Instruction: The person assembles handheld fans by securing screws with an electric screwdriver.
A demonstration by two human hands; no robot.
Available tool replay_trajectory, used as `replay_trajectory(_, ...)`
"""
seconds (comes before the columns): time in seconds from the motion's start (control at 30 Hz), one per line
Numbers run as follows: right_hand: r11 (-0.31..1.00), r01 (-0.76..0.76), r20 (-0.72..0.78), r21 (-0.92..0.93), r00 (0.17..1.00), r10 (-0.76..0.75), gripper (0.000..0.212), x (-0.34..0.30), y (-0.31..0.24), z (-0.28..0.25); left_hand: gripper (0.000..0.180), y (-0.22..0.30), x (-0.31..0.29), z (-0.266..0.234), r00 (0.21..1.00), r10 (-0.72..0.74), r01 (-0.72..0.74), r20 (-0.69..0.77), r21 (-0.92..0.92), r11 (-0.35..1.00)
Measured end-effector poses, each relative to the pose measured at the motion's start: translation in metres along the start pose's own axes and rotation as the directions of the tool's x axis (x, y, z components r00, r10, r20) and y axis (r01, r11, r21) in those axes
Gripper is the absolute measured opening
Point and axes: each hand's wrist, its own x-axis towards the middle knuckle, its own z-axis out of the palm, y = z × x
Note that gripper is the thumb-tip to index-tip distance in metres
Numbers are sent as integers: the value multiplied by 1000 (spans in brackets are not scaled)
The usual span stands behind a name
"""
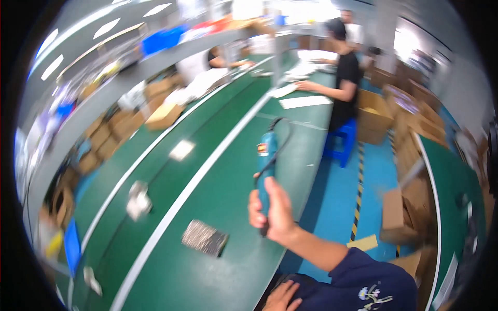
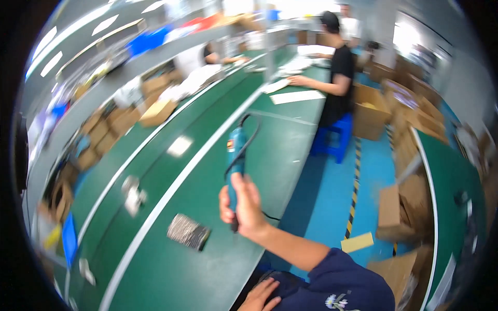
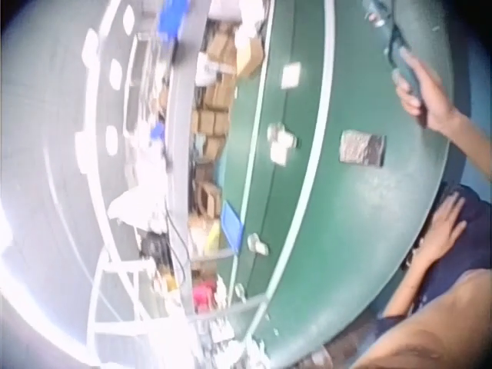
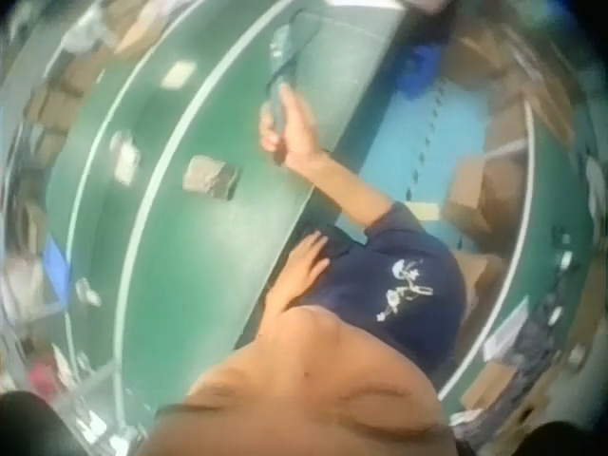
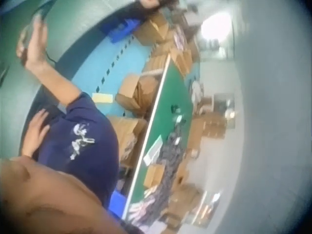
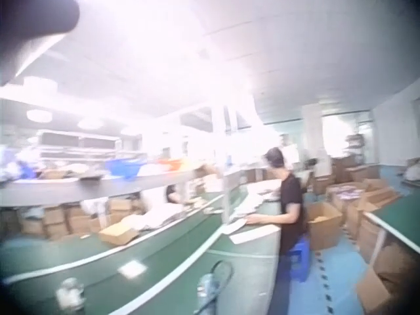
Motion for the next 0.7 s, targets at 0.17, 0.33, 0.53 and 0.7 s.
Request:
replay_trajectory(0.17, 936, 339, 189, 96, 917, -352, 67, -15, 26, 29, 40, 2, -65, -85, 977, 71, 68, 200, -615, 786)
replay_trajectory(0.33, 833, 15, 451, -553, 847, 283, 66, 12, 69, 41, 27, -55, -147, -176, 743, -539, 272, -397, -556, 785)
replay_trajectory(0.53, 310, 495, 523, -811, 379, 763, 53, 17, 58, 84, 33, -212, -257, -279, -141, -266, 670, -954, -289, 683)
replay_trajectory(0.7, 234, 702, 668, -672, 438, 602, 57, 25, 15, 87, 73, -301, -282, -379, -307, -350, 910, -885, -380, 164)
